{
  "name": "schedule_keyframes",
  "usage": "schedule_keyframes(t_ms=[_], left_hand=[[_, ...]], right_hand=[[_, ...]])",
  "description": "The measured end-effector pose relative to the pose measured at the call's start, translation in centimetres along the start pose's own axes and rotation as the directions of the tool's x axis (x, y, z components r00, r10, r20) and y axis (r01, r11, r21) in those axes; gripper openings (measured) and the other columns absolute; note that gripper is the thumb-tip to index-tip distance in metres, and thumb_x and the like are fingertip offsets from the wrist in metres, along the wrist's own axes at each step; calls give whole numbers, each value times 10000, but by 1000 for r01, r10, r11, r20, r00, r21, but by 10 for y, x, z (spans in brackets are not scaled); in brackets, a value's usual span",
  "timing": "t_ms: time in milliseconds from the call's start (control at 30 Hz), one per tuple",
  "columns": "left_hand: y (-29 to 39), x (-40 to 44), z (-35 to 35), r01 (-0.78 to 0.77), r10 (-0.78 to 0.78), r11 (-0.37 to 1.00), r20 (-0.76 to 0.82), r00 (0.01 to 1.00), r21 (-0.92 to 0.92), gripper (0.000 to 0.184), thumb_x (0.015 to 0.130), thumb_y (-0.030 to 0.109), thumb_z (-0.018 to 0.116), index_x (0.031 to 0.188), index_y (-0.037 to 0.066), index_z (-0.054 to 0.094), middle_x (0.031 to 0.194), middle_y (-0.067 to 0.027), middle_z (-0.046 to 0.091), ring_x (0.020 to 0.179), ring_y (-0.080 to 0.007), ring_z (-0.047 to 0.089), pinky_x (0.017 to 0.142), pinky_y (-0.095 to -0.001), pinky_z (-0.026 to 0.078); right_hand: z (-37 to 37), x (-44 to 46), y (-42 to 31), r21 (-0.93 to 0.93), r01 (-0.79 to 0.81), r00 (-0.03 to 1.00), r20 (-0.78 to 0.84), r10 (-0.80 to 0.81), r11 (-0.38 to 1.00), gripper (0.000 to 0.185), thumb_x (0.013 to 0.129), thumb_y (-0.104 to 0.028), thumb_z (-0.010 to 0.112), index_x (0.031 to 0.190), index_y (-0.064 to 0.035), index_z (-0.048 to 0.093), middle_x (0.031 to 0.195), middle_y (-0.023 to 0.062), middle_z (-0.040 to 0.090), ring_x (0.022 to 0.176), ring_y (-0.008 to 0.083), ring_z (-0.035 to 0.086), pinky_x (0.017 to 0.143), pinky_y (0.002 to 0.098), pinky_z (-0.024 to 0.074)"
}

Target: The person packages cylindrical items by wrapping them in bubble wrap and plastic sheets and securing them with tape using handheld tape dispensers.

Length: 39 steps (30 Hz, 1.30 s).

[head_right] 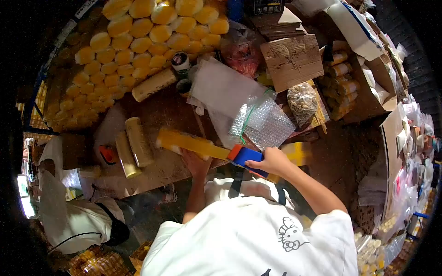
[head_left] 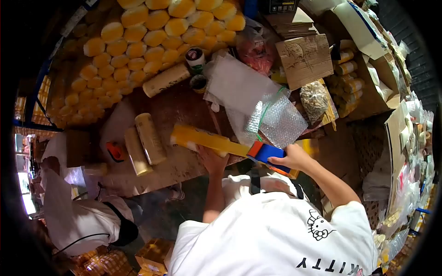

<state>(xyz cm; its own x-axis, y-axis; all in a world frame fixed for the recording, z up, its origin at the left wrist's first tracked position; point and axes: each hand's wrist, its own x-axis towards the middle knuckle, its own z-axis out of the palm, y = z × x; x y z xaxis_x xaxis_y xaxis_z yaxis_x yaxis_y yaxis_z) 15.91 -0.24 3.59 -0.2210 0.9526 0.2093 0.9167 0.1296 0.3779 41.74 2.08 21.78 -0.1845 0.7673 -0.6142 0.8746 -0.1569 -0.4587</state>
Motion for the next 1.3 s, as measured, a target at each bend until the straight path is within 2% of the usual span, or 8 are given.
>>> schedule_keyframes(t_ms=[667,767,900,967,1033,1133,1200,1300], left_hand=[[12,-4,9,402,-412,907,70,908,129,1233,521,561,700,1307,-92,10,1350,-315,71,1267,-424,104,1030,-463,145],[-25,-11,12,102,-128,985,196,972,136,1213,540,522,714,1307,-91,3,1363,-293,70,1278,-389,110,1034,-434,153],[-26,38,-105,80,-40,996,542,840,-50,702,756,332,592,1263,-36,275,1304,-237,272,1219,-330,266,999,-393,229],[-122,32,-47,559,-289,680,526,800,-475,532,828,297,492,1230,-21,349,1262,-237,338,1208,-329,284,999,-409,217],[-156,45,-8,630,-384,420,501,776,-654,459,865,279,443,1214,-13,386,1241,-237,372,1202,-329,293,1000,-417,212],[-88,64,2,18,16,992,259,966,-129,487,827,294,467,1238,43,393,1279,-186,354,1218,-314,284,992,-485,180],[-40,62,-6,-432,354,837,269,896,337,511,802,303,483,1254,81,397,1304,-153,342,1230,-304,279,987,-531,158],[4,53,-33,-520,462,854,467,754,-7,629,689,362,589,1247,133,411,1313,-77,340,1228,-286,283,957,-575,170]], right_hand=[[63,23,28,-129,24,993,-109,-38,991,576,643,-587,592,700,-14,616,640,145,601,592,285,606,556,363,490],[74,30,32,-141,51,991,-114,-68,989,593,643,-594,585,737,-9,603,647,152,602,613,291,607,577,372,486],[89,44,38,-111,37,991,-123,-51,993,591,640,-592,591,759,-13,591,644,147,599,603,290,601,564,378,482],[95,43,40,-91,61,985,-155,-74,994,587,637,-589,594,758,-15,589,651,150,599,605,294,599,563,377,480],[98,43,37,-68,36,988,-146,-46,997,580,638,-587,594,755,-19,587,649,150,595,604,299,596,564,376,478],[104,43,39,-65,50,986,-159,-60,997,573,642,-585,592,770,-26,593,649,149,595,604,299,595,572,380,478],[104,43,41,-67,39,986,-160,-49,997,567,643,-584,591,775,-32,596,649,147,596,606,297,596,574,379,479],[102,43,40,-38,40,978,-204,-47,998,538,624,-567,616,668,-31,600,627,141,598,580,279,601,542,363,481]])
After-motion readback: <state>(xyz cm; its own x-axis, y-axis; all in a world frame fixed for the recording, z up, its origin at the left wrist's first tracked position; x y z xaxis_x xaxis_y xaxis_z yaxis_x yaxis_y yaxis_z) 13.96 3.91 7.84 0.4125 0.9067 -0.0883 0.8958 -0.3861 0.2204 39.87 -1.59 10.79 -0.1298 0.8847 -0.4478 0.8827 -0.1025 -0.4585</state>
